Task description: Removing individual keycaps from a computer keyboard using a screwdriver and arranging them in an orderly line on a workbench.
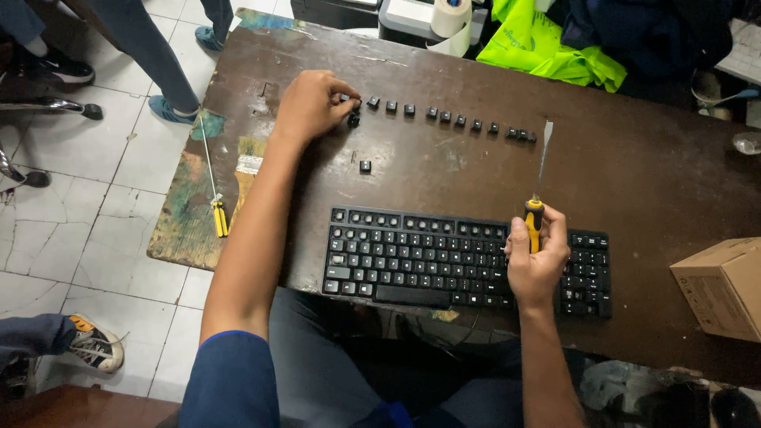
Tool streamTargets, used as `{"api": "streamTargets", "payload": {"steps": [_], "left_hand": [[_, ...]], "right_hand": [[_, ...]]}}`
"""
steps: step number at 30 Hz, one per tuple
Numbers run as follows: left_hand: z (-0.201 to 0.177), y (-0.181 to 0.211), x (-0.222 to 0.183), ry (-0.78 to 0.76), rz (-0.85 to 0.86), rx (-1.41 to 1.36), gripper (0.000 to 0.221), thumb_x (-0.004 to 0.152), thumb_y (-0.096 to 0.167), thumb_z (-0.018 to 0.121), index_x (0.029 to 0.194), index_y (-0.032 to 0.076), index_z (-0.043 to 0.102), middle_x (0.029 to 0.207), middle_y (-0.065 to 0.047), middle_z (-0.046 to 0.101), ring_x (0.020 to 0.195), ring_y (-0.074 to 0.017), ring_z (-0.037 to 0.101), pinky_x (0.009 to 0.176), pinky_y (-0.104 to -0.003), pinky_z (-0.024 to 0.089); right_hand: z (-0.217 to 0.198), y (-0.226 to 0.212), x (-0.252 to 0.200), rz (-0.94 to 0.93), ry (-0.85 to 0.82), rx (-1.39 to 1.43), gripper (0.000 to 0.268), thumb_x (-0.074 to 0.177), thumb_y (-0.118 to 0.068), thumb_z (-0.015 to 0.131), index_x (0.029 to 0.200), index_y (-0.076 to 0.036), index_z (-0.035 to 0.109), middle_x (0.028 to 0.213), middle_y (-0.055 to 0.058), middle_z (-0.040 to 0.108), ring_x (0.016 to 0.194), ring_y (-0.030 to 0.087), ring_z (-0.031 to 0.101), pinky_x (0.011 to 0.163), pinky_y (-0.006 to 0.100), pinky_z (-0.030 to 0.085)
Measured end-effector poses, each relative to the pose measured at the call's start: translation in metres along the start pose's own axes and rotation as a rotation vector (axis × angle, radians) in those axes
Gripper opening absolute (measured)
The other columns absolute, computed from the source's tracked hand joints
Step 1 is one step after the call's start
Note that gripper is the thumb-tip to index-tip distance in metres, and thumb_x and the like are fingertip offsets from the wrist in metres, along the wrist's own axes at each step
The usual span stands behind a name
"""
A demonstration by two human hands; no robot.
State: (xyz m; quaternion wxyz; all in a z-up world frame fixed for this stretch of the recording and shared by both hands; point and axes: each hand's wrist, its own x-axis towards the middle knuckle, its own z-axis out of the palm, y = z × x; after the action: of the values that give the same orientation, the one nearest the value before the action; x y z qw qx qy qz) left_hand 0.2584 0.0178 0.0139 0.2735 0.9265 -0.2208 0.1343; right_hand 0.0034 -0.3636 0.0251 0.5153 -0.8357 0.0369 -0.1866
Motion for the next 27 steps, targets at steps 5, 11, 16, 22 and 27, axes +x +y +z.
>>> {"api": "streamTargets", "payload": {"steps": [5, 11, 16, 22, 27], "left_hand": [[0.004, 0.005, 0.012, -0.074, -0.087, 0.077, 0.014, 0.093, 0.031, 0.085, 0.105, 0.025, 0.090, 0.093, -0.009, 0.083, 0.085, -0.0355, 0.076, 0.068, -0.053, 0.057], [0.005, 0.005, 0.016, -0.103, -0.147, 0.099, 0.014, 0.096, 0.035, 0.084, 0.105, 0.027, 0.089, 0.095, -0.009, 0.083, 0.091, -0.0391, 0.076, 0.070, -0.058, 0.059], [-0.003, 0.009, 0.011, -0.017, -0.044, 0.065, 0.016, 0.099, 0.032, 0.082, 0.109, 0.021, 0.089, 0.090, -0.009, 0.083, 0.079, -0.0274, 0.077, 0.065, -0.049, 0.059], [-0.014, -0.003, -0.021, -0.077, 0.123, 0.009, 0.021, 0.090, 0.023, 0.085, 0.111, 0.021, 0.088, 0.081, -0.010, 0.069, 0.076, -0.0340, 0.069, 0.069, -0.049, 0.054], [-0.015, -0.001, -0.036, -0.098, 0.117, -0.006, 0.025, 0.086, 0.031, 0.087, 0.110, 0.023, 0.087, 0.079, -0.013, 0.063, 0.082, -0.0398, 0.070, 0.073, -0.052, 0.057]], "right_hand": [[0.001, 0.005, 0.000, 0.004, 0.033, 0.001, 0.026, 0.112, -0.017, 0.062, 0.133, -0.004, 0.053, 0.074, 0.006, 0.060, 0.059, 0.014, 0.058, 0.056, 0.029, 0.049], [0.001, 0.007, 0.001, -0.002, 0.039, 0.009, 0.026, 0.112, -0.017, 0.063, 0.133, -0.004, 0.054, 0.078, 0.005, 0.060, 0.059, 0.013, 0.058, 0.056, 0.028, 0.050], [0.000, 0.005, 0.001, -0.014, 0.023, 0.008, 0.025, 0.113, -0.016, 0.062, 0.133, -0.004, 0.054, 0.078, 0.005, 0.060, 0.061, 0.014, 0.058, 0.055, 0.029, 0.050], [0.001, 0.011, 0.002, -0.061, 0.041, 0.029, 0.027, 0.112, -0.014, 0.062, 0.133, 0.001, 0.056, 0.069, 0.008, 0.060, 0.055, 0.017, 0.058, 0.053, 0.030, 0.049], [0.001, 0.013, 0.003, -0.091, 0.059, 0.051, 0.029, 0.110, -0.012, 0.064, 0.133, 0.005, 0.061, 0.063, 0.011, 0.062, 0.051, 0.019, 0.060, 0.050, 0.031, 0.048]]}}
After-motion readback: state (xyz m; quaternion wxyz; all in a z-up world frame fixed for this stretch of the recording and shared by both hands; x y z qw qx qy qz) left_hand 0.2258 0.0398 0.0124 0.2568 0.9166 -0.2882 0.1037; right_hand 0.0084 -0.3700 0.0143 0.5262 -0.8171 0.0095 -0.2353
